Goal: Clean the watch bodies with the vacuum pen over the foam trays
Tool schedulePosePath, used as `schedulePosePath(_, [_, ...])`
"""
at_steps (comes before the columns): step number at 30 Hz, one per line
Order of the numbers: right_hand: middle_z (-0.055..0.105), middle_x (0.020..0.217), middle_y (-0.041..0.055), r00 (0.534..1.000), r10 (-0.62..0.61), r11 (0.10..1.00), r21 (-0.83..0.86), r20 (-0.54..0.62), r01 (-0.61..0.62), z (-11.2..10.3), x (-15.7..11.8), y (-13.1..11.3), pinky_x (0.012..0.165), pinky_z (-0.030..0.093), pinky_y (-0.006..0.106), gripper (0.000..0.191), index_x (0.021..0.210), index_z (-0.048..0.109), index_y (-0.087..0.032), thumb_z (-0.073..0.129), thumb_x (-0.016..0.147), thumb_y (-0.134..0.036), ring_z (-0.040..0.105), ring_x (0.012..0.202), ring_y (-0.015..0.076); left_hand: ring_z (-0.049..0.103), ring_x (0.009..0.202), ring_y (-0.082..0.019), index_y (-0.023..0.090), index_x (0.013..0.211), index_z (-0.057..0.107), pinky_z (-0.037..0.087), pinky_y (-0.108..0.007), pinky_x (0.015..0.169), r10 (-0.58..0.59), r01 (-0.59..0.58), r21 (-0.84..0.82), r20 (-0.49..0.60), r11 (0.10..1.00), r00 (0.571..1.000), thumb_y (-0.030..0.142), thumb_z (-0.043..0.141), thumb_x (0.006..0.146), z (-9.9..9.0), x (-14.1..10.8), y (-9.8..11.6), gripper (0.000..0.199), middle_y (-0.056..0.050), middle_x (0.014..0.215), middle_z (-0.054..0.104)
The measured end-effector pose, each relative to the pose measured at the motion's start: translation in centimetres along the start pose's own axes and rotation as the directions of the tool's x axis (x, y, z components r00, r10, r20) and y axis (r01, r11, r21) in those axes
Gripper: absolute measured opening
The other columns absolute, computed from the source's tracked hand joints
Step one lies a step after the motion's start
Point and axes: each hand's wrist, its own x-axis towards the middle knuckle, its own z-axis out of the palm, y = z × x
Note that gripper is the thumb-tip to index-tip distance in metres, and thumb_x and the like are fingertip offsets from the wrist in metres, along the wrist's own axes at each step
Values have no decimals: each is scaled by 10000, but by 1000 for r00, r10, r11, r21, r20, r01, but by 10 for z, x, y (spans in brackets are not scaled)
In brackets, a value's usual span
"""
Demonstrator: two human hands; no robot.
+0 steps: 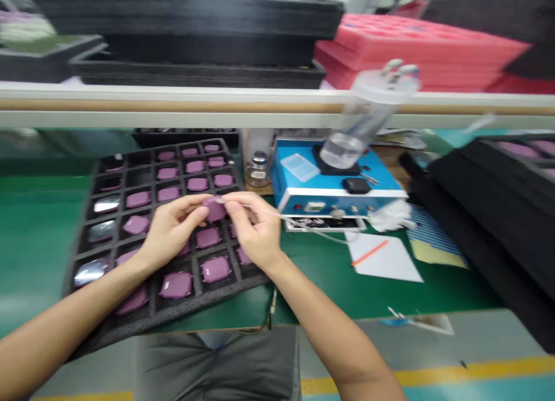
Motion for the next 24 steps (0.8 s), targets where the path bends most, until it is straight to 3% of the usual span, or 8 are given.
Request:
schedulePosePath(4, [785, 935, 56, 991, 31, 999, -23, -127, -34, 0, -5, 0, 782, 684, 343, 192, 954, 776, -202, 694, 955, -375, 765, 835, 185, 683, 775, -162, 160, 1128, 774, 563, -249, 647, -112, 116, -86, 40, 990, 993, 338, 680, 868, -17, 4, 14, 328, -85, 1008, 781])
schedulePosePath(8, [788, 923, 55, 995, 60, 998, -30, -84, -63, 1, -6, 0, 721, 683, 311, 200, 947, 777, -194, 701, 949, -379, 761, 763, 165, 676, 823, -161, 192, 1161, 769, 534, -237, 658, -104, 100, -73, -62, 992, 993, 326, 647, 871, -63, 21, 23, 342, -77, 1104, 773])
schedulePosePath(11, [794, 933, 60, 995, 73, 996, -53, -75, -77, 1, -7, -1, 715, 683, 313, 208, 951, 774, -192, 700, 949, -387, 764, 754, 165, 677, 868, -186, 184, 1200, 748, 537, -283, 727, -7, 46, 226, -171, 973, 985, 303, 553, 910, -108, 47, 11, 369, -88, 1159, 767])
schedulePosePath(13, [796, 925, 60, 995, 77, 995, -53, -70, -81, 1, -7, -1, 699, 681, 308, 207, 946, 775, -191, 710, 941, -388, 763, 739, 163, 672, 953, -203, 173, 1143, 745, 526, -320, 877, 40, 40, 554, -130, 831, 991, 228, 513, 909, -134, 66, -6, 335, -89, 1142, 772])
schedulePosePath(17, [794, 910, 55, 994, 90, 994, -51, -57, -93, 1, -8, -2, 689, 673, 286, 196, 938, 778, -191, 723, 933, -380, 757, 725, 149, 670, 916, -240, 166, 930, 746, 492, -361, 955, -23, 59, 708, -59, 703, 998, 134, 581, 821, -161, 89, -37, 200, -89, 940, 783])
schedulePosePath(19, [791, 905, 54, 994, 98, 994, -54, -45, -100, 1, -10, -2, 693, 674, 287, 197, 937, 778, -191, 722, 934, -380, 759, 744, 152, 675, 950, -252, 166, 932, 753, 480, -367, 990, -25, 34, 744, -24, 667, 999, 145, 591, 828, -166, 88, -42, 193, -99, 976, 784])
schedulePosePath(21, [788, 903, 55, 994, 103, 993, -56, -35, -105, 1, -11, -2, 695, 678, 298, 204, 936, 777, -192, 719, 936, -387, 764, 775, 164, 657, 1092, -280, 144, 1020, 757, 437, -393, 1073, -2, 18, 776, -22, 630, 1000, 171, 575, 860, -170, 75, -36, 245, -139, 1134, 767])
schedulePosePath(24, [783, 900, 55, 994, 98, 993, -60, -48, -101, 0, -12, -3, 688, 680, 304, 211, 927, 777, -196, 718, 936, -398, 765, 787, 174, 600, 1242, -329, 121, 1172, 732, 382, -462, 1142, 53, 20, 843, -58, 538, 997, 232, 563, 896, -175, 25, -10, 341, -183, 1289, 709])
